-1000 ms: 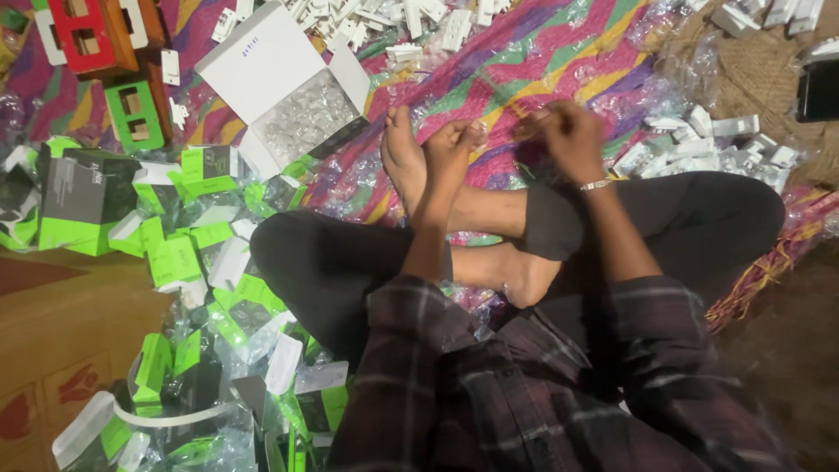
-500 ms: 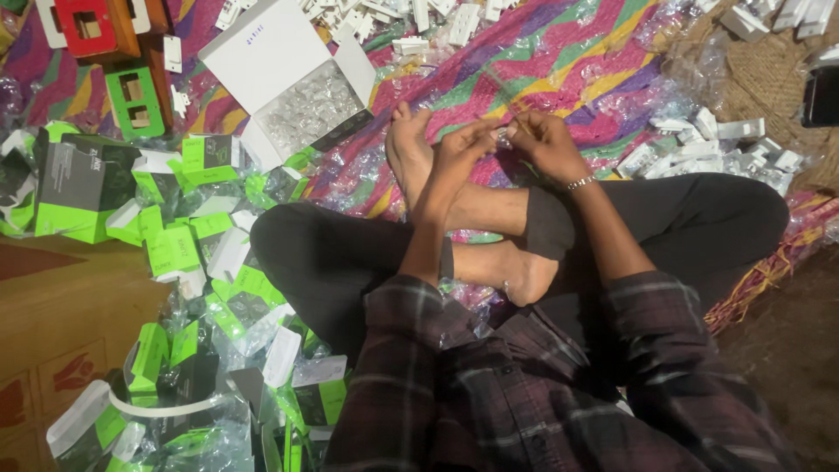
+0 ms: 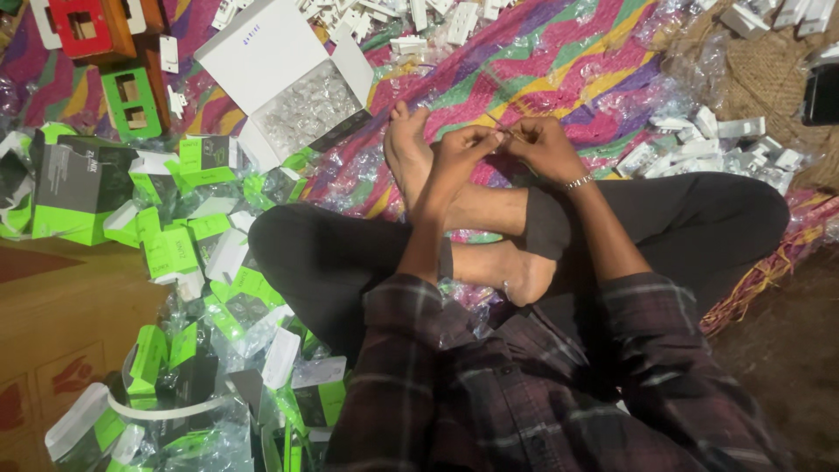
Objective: The person sits cross-legged on a floor mat among piles of small white plastic switch parts and assembles them by hand, fitting small components together one at a time and placing finished pieces into an open white box.
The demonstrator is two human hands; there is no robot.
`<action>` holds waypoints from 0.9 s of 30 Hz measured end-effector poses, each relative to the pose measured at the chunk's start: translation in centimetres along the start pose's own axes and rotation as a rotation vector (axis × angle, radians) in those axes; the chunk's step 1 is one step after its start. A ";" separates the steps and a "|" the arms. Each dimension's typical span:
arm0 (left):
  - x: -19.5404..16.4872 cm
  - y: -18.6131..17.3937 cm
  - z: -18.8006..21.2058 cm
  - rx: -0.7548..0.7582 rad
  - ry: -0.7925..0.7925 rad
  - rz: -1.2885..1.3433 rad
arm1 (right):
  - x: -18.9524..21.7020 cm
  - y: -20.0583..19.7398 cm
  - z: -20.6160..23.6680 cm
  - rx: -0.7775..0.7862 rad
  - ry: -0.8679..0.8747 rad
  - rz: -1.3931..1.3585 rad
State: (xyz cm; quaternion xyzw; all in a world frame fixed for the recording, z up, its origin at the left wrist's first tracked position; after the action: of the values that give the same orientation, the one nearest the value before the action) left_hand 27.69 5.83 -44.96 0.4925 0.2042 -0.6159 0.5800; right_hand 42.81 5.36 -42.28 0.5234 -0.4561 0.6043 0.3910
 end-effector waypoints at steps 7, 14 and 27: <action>0.5 0.3 -0.4 0.067 -0.127 -0.003 | 0.0 -0.1 0.1 -0.058 -0.114 0.227; -0.4 -0.3 -0.6 -0.201 -0.037 0.135 | 0.9 -0.9 1.2 -0.161 -0.254 0.272; -0.8 -0.8 -0.5 -0.479 0.240 -0.425 | -0.3 0.7 1.2 0.039 -0.150 0.646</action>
State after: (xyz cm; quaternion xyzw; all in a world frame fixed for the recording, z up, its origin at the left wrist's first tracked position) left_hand 26.97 6.87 -44.74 0.3576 0.5082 -0.5951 0.5096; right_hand 42.50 4.06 -42.65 0.4021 -0.6142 0.6656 0.1343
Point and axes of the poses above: each hand's wrist, its own z-axis away from the middle knuckle, its own y-axis out of the palm, x = y × z, the point moved 4 cm from there along -z, towards the middle knuckle, and after that the axes turned 14 degrees about -y, right-handed, at the moved point
